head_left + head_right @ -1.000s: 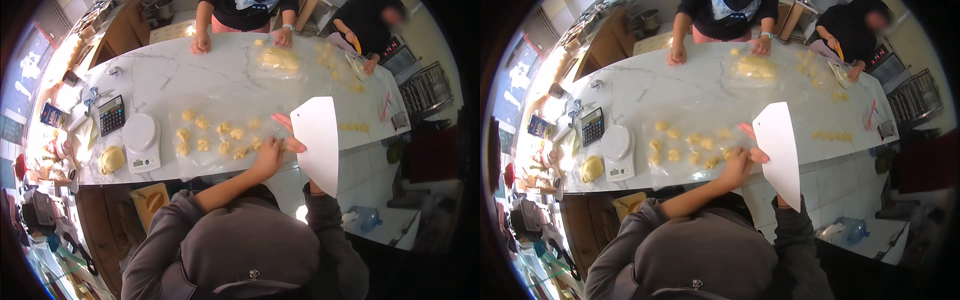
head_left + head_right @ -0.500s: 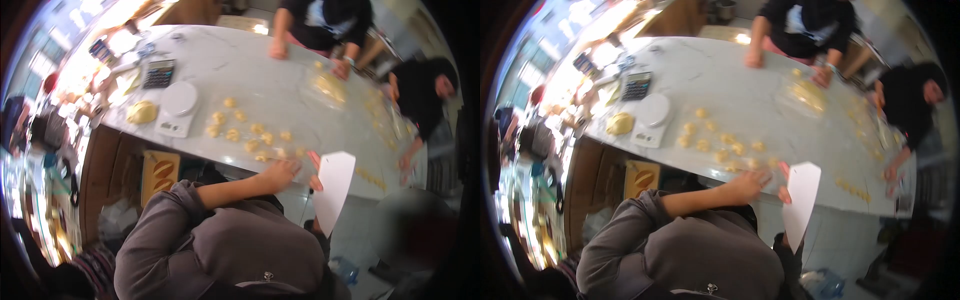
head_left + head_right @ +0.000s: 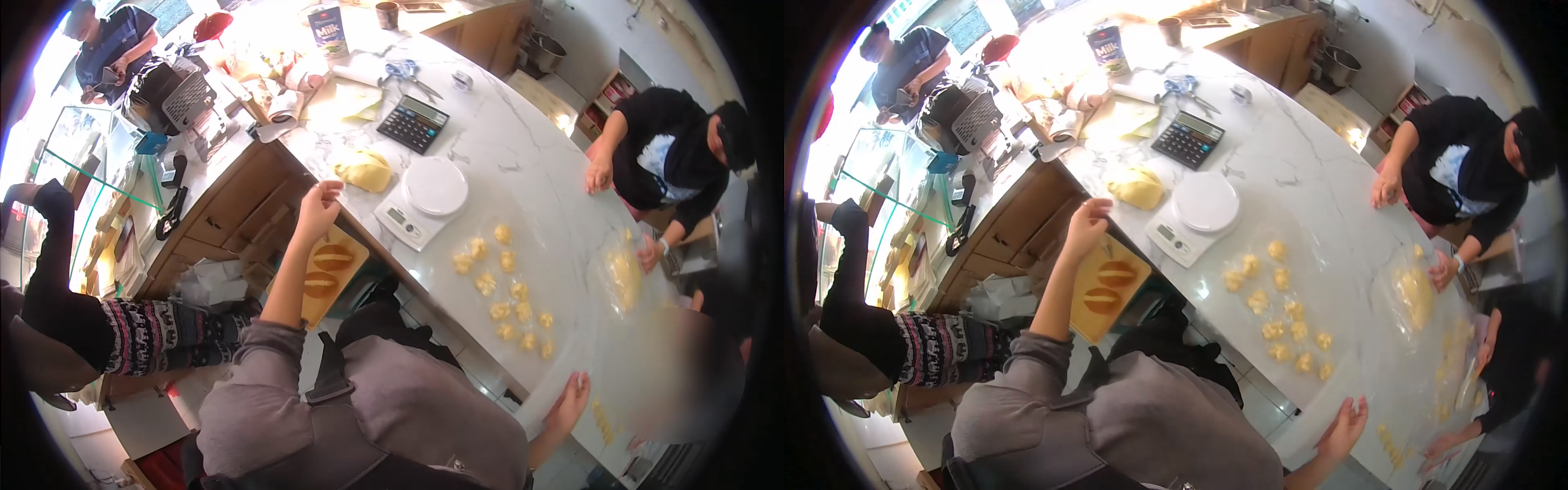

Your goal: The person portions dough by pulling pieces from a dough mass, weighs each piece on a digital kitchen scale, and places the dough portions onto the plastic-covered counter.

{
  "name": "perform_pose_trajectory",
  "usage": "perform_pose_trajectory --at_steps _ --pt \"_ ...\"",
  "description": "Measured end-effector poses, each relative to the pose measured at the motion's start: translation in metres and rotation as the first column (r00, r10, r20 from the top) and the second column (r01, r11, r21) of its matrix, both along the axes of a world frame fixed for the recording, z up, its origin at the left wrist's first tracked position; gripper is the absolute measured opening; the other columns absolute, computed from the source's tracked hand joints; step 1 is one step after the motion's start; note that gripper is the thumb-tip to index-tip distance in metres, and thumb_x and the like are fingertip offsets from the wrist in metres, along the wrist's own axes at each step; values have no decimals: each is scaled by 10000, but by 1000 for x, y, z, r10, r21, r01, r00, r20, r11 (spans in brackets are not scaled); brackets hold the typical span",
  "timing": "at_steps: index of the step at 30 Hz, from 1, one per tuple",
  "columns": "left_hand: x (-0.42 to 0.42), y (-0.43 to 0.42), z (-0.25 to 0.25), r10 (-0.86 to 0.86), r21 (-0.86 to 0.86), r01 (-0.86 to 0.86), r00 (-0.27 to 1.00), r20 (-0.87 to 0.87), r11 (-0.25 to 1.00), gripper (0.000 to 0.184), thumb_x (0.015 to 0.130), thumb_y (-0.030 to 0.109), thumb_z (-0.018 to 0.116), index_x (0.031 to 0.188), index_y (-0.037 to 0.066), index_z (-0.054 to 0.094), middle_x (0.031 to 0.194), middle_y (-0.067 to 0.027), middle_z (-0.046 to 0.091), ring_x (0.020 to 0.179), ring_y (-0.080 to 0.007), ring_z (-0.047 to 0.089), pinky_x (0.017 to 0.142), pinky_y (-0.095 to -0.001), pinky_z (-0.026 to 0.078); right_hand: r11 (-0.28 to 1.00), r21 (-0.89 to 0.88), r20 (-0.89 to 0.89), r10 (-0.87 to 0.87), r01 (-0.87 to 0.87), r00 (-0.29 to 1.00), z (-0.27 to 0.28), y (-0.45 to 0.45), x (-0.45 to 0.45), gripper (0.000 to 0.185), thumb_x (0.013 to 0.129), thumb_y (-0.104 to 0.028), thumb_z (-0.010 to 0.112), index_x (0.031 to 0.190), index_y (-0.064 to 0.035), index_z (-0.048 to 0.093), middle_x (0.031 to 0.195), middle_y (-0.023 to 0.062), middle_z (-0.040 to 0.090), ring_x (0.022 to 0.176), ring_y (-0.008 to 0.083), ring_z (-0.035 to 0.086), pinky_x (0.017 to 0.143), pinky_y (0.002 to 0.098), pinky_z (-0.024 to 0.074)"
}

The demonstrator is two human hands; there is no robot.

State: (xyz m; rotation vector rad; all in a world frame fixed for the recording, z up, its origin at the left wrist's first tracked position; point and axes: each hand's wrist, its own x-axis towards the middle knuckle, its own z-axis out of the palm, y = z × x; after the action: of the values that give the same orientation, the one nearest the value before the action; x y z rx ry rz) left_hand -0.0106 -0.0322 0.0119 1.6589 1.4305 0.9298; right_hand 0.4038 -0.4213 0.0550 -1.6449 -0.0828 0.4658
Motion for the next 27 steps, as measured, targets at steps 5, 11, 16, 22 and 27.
perform_pose_trajectory --at_steps 5,11,16,22,27 --pt "-33 85 -7 -195 92 241 916 -351 966 709 583 51 588 1264 34 394 1298 -184 403 1189 -308 374 977 -343 322 857 12 -33 515 -515 857 59 153 -21 366 859 -95 582 1188 20 472 1099 90 555 965 162 537 862 292 427" --pt "-41 157 -28 -538 -67 575 710 -454 815 922 523 165 715 1342 43 309 1358 -202 332 1282 -355 268 1066 -395 237 493 -139 234 859 -859 455 41 382 -150 427 828 -112 595 1182 32 403 1018 151 596 922 217 576 823 312 451" --pt "-46 160 -28 -499 98 581 763 -410 808 729 511 187 752 1180 53 495 1165 -160 476 1099 -340 430 953 -390 349 386 -527 329 914 -757 237 22 489 -246 449 799 -116 579 1143 58 348 907 305 586 876 425 585 767 429 475" --pt "-57 159 -32 -463 74 527 798 -386 846 596 523 183 733 1077 62 548 1097 -115 500 1067 -307 439 924 -389 373 269 -680 222 962 -682 159 9 511 -281 501 798 -108 554 1184 92 306 853 307 591 831 426 596 728 442 480" --pt "-64 157 -22 -473 141 535 821 -319 833 757 475 238 804 1144 30 515 1156 -131 468 1091 -313 420 940 -387 358 115 -859 92 993 -498 71 24 515 -315 520 821 -104 514 1239 105 286 804 271 608 780 389 617 684 447 496"
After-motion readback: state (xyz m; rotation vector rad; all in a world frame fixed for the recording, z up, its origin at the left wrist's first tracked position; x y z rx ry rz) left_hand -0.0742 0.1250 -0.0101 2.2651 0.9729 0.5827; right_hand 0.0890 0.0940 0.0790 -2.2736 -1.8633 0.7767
